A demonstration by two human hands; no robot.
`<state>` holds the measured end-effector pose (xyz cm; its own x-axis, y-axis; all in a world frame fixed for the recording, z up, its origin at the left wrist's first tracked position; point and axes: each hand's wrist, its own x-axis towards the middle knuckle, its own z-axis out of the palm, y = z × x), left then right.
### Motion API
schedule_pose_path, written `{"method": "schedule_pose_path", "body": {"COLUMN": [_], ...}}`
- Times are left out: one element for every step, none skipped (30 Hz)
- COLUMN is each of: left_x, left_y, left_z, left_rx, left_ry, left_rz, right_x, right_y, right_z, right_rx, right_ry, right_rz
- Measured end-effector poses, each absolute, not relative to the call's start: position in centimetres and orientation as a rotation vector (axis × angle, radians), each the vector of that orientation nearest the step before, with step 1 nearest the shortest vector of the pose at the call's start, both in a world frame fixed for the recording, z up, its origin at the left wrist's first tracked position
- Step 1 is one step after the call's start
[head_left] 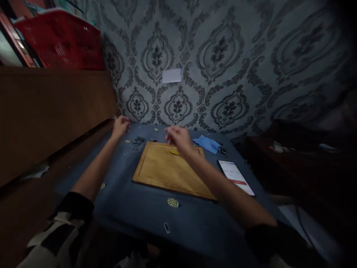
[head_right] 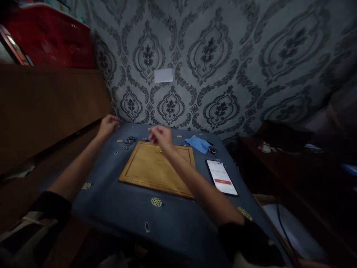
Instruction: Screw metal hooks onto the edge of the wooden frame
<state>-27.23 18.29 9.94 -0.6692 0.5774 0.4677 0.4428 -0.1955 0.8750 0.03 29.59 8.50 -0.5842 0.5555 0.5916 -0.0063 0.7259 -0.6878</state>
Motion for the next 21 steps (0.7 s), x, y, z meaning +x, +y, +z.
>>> {"method": "schedule_pose_path", "body": {"left_x": [-28.0,-28.9,-29.8,-30.7,-31.6,-32.4,-33.2,-33.8,-34.3,-34.8,-35.1,-35.4,-35.6,-35.8,-35.9,-36.0,-36.1,-36.0,-36.0,-35.9,-35.9], "left_y": [18.5,18.6,18.6,18.7,18.7,18.7,18.7,18.6,18.6,18.6,18.5,18.5,18.6,18.6,18.7,18.9,19.0,19.1,19.3,19.4,19.5], "left_z": [7.3,5.0,3.0,1.5,0.2,-0.9,-1.8,-2.6,-3.4,-4.0,-4.6,-5.1,-5.4,-5.7,-5.9,-6.0,-6.1,-6.1,-6.1,-6.1,-6.0], "left_rx": [1.246,1.270,1.298,1.329,1.365,1.402,1.439,1.475,1.508,1.535,1.557,1.576,1.591,1.605,1.617,1.629,1.638,1.646,1.651,1.652,1.649], "left_ry": [2.014,2.089,2.150,2.197,2.230,2.254,2.270,2.282,2.291,2.300,2.308,2.317,2.324,2.331,2.336,2.341,2.344,2.347,2.349,2.352,2.354], "left_rz": [1.888,1.779,1.686,1.603,1.527,1.461,1.398,1.342,1.292,1.248,1.210,1.176,1.144,1.114,1.083,1.054,1.028,1.005,0.988,0.976,0.969], "right_x": [-0.5,-0.8,-0.8,-0.7,-0.4,0.0,0.3,0.7,0.9,1.1,1.1,1.1,1.1,1.0,1.0,1.0,1.0,1.0,1.0,1.1,1.1], "right_y": [27.8,26.2,24.8,23.7,23.0,22.5,22.3,22.3,22.3,22.5,22.6,22.7,22.7,22.7,22.7,22.6,22.6,22.6,22.6,22.6,22.6], "right_z": [5.7,3.2,1.0,-0.7,-2.0,-2.9,-3.4,-3.6,-3.7,-3.7,-3.6,-3.6,-3.6,-3.6,-3.6,-3.7,-3.7,-3.8,-3.8,-3.8,-3.8], "right_rx": [-0.412,-0.408,-0.412,-0.423,-0.440,-0.458,-0.475,-0.490,-0.514,-0.531,-0.535,-0.534,-0.531,-0.527,-0.524,-0.523,-0.522,-0.523,-0.524,-0.524,-0.524], "right_ry": [-2.092,-2.115,-2.125,-2.132,-2.130,-2.134,-2.138,-2.147,-2.146,-2.144,-2.154,-2.166,-2.177,-2.188,-2.197,-2.204,-2.211,-2.217,-2.223,-2.228,-2.232], "right_rz": [0.873,0.909,0.929,0.937,0.931,0.918,0.904,0.898,0.889,0.877,0.871,0.869,0.868,0.868,0.868,0.867,0.867,0.866,0.865,0.863,0.862]}}
